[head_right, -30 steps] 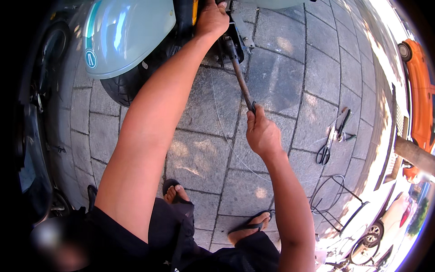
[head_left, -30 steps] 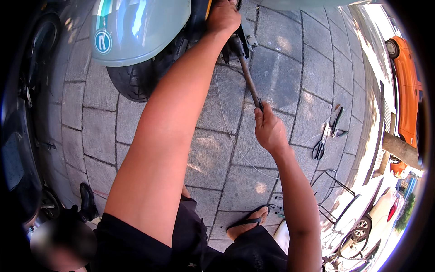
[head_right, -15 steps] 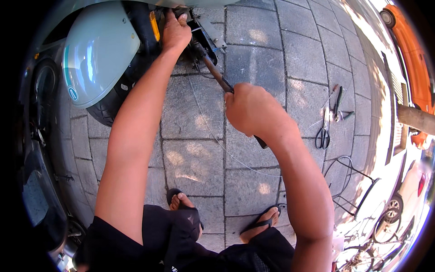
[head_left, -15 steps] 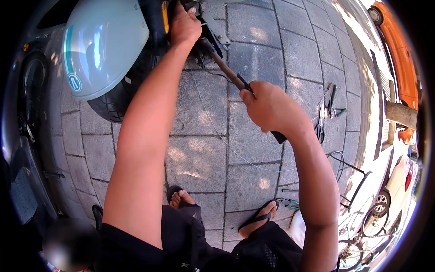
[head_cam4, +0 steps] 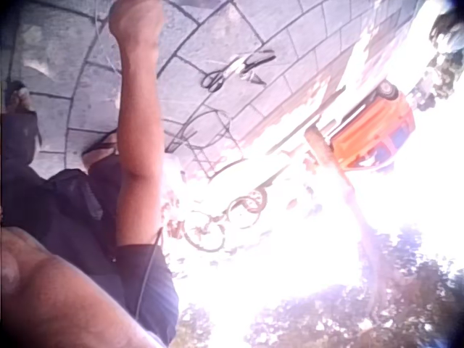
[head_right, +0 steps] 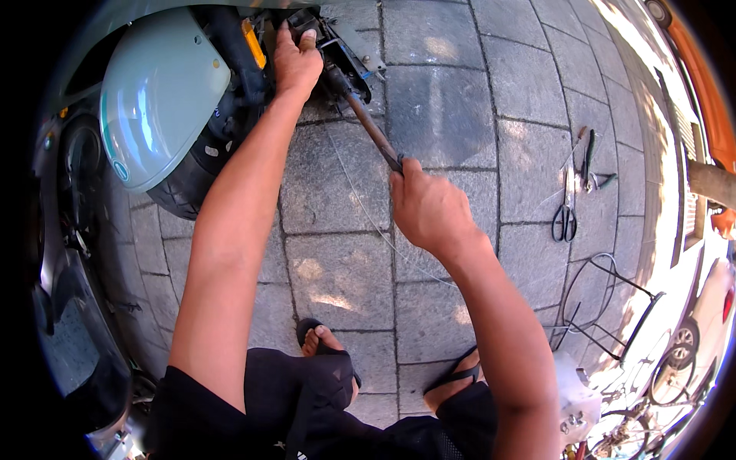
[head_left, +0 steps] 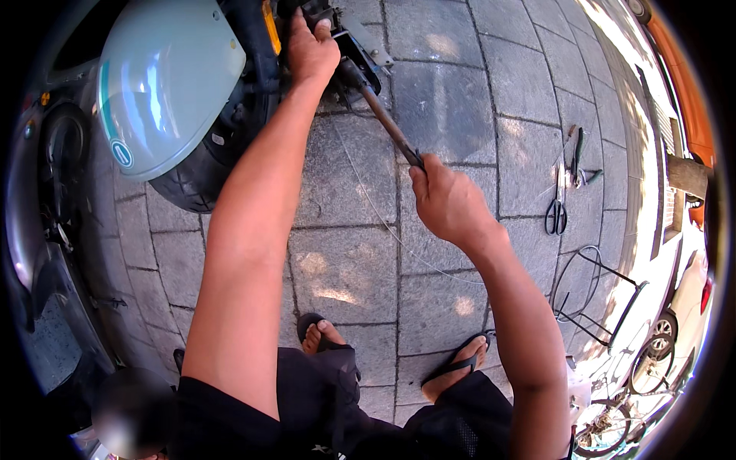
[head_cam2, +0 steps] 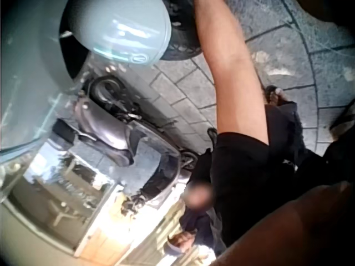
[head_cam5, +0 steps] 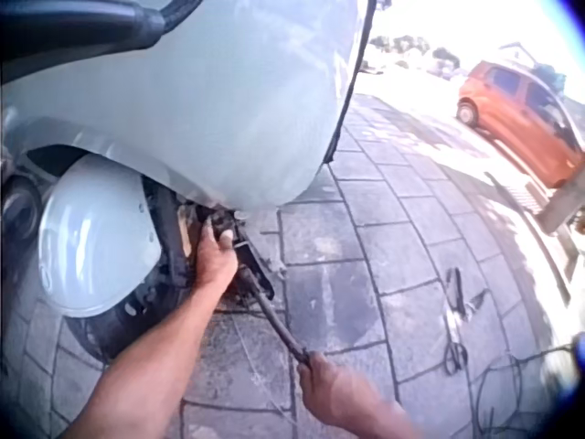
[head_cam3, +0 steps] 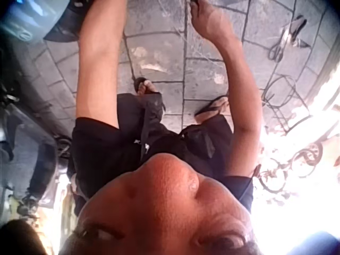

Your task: The person uses a hammer to strike and adjust a metal bracket attached to the front wheel assembly of a light blue scooter. They repeatedly hit the bracket while holding it with their left hand, occasionally repositioning the tool and the bracket. The task appears to involve mechanical adjustment or repair of the scooter's front suspension or brake components.

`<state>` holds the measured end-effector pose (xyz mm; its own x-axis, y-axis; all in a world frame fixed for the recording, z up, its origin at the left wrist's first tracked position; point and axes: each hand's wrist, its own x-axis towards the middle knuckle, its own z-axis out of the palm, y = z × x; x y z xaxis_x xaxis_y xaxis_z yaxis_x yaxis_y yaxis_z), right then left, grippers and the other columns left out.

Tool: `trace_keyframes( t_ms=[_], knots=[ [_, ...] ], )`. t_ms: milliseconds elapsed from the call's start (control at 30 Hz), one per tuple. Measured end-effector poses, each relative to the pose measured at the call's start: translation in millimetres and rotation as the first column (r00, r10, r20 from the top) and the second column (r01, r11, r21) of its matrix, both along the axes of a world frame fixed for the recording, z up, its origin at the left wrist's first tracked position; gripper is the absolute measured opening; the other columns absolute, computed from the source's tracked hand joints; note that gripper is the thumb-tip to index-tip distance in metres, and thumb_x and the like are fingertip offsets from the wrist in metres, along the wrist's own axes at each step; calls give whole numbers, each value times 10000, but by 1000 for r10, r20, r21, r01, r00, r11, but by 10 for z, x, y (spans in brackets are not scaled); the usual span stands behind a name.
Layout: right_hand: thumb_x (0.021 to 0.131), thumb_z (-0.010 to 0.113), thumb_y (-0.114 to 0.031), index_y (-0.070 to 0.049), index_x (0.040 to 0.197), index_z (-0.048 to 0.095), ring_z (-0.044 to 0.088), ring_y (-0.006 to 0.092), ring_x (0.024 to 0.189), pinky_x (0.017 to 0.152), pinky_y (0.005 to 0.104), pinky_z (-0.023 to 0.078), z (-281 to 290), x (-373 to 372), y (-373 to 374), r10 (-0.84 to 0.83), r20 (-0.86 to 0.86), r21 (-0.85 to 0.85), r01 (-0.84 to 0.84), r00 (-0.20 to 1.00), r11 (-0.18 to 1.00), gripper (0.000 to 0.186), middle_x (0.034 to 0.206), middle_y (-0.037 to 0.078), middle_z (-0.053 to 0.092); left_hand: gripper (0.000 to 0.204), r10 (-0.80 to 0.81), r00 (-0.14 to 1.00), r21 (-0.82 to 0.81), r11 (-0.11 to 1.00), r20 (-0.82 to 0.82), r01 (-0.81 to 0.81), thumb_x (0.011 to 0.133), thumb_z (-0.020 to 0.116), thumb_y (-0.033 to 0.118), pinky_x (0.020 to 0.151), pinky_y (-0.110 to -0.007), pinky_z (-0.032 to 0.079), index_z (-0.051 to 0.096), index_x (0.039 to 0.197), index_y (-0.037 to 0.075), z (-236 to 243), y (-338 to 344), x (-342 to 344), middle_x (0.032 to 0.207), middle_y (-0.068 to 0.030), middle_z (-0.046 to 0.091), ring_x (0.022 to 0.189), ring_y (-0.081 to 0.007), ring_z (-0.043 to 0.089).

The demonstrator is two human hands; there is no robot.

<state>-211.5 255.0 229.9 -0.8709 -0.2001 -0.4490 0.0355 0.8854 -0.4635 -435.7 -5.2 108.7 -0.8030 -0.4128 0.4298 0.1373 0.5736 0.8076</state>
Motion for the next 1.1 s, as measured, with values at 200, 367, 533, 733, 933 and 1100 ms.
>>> trace_keyframes(
  t_ms=[200,367,533,733,933,1100],
  knots=[
    [1111,483,-310,28,1040,656,735,517,884,845,605,577,450,-165,-13,31,-39,67,-29,999,997,386,883,311,738,474,-100,995,130,987,-6,100,1044,697,151,1085,-360,494,573,1480,15,137,-19,32,1343,-123,730,1209,-228,687],
    [1103,506,-299,66,1082,696,753,449,770,777,555,602,537,-405,132,113,-28,68,-111,993,991,412,849,283,738,446,-133,985,197,968,-113,153,1048,682,111,1064,-341,497,591,1477,31,278,117,-71,1339,-112,732,1185,-197,677],
    [1128,546,-403,51,1161,690,642,192,530,506,371,528,505,-323,126,-140,482,-330,328,865,885,478,739,109,661,412,-102,988,252,959,-120,129,1062,658,66,1051,-313,491,583,1465,30,283,120,-82,1290,-65,730,1151,-164,666],
    [1144,524,-402,73,1318,554,480,54,429,345,220,402,54,-219,152,-41,848,-511,836,529,200,507,751,0,578,407,-237,966,326,910,-101,257,1056,677,57,1068,-322,488,578,1449,29,140,-47,-75,1320,-65,719,1187,-165,656],
    [1109,578,-343,42,1219,619,500,77,447,365,266,420,342,-303,28,-233,710,-501,709,664,497,402,759,7,588,498,-239,971,399,888,-22,228,974,816,167,1052,-347,493,620,1417,51,173,-14,33,1310,-70,718,1170,-188,662],
    [1090,601,-369,3,1118,618,569,132,553,476,361,474,437,-151,-17,-255,715,-458,712,651,533,373,836,49,602,470,-272,962,423,869,-27,257,965,810,88,1035,-331,500,634,1396,22,160,-31,58,1306,-78,716,1148,-175,660]
  ],
)
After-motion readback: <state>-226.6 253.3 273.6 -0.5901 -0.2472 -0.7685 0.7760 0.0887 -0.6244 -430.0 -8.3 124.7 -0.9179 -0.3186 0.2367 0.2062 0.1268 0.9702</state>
